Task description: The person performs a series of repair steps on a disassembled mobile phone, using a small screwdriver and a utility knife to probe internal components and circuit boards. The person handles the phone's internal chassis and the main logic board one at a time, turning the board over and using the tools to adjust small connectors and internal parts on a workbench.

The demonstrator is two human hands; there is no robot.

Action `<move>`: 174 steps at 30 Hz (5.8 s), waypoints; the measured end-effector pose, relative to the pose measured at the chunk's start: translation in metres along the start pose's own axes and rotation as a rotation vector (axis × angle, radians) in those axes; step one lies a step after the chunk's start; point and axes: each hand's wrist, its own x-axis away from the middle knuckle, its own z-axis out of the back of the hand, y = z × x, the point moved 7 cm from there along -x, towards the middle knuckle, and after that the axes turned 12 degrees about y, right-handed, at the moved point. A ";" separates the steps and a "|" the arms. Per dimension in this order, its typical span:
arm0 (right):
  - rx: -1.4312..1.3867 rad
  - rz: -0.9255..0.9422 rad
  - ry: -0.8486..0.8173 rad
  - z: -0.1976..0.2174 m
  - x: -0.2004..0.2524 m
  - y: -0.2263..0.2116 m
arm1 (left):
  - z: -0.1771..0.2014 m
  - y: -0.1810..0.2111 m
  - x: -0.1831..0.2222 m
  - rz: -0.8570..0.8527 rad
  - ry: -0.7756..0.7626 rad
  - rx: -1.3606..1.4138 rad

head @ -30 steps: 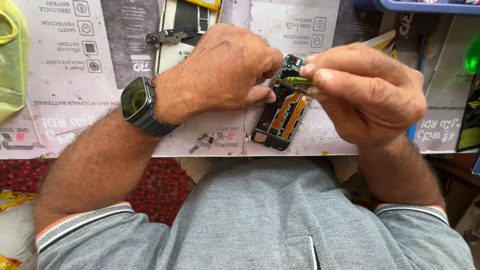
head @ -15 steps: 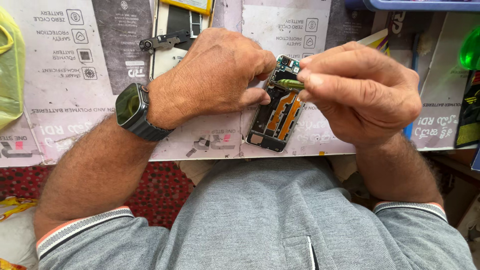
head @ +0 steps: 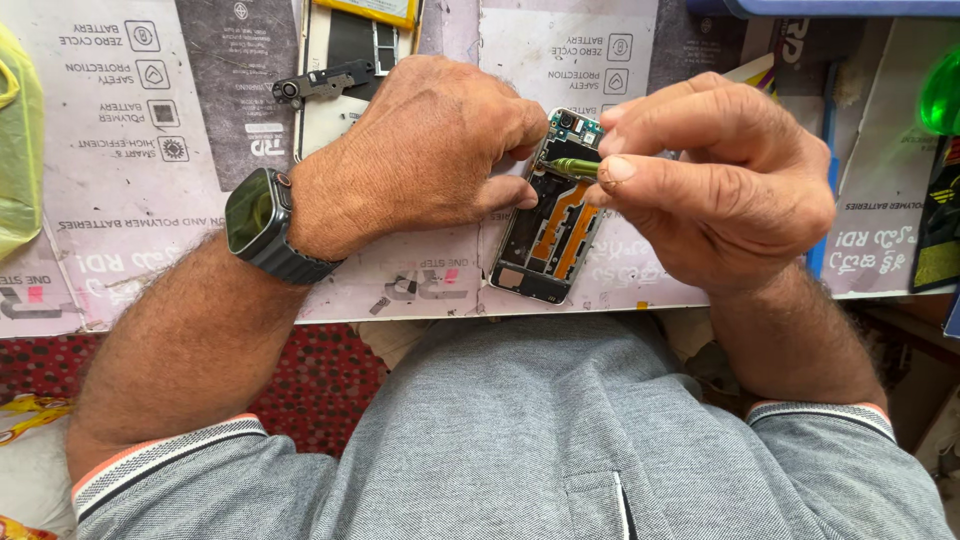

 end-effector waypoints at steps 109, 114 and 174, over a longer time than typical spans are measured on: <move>-0.127 -0.170 0.425 0.048 0.058 0.013 | 0.104 -0.031 0.070 0.362 0.147 -0.378; -0.070 -0.103 0.517 0.057 0.060 0.003 | 0.110 -0.001 0.056 0.253 0.247 -0.235; 0.303 -0.262 -0.045 0.054 0.113 -0.029 | 0.008 0.008 -0.011 0.022 -0.012 -0.062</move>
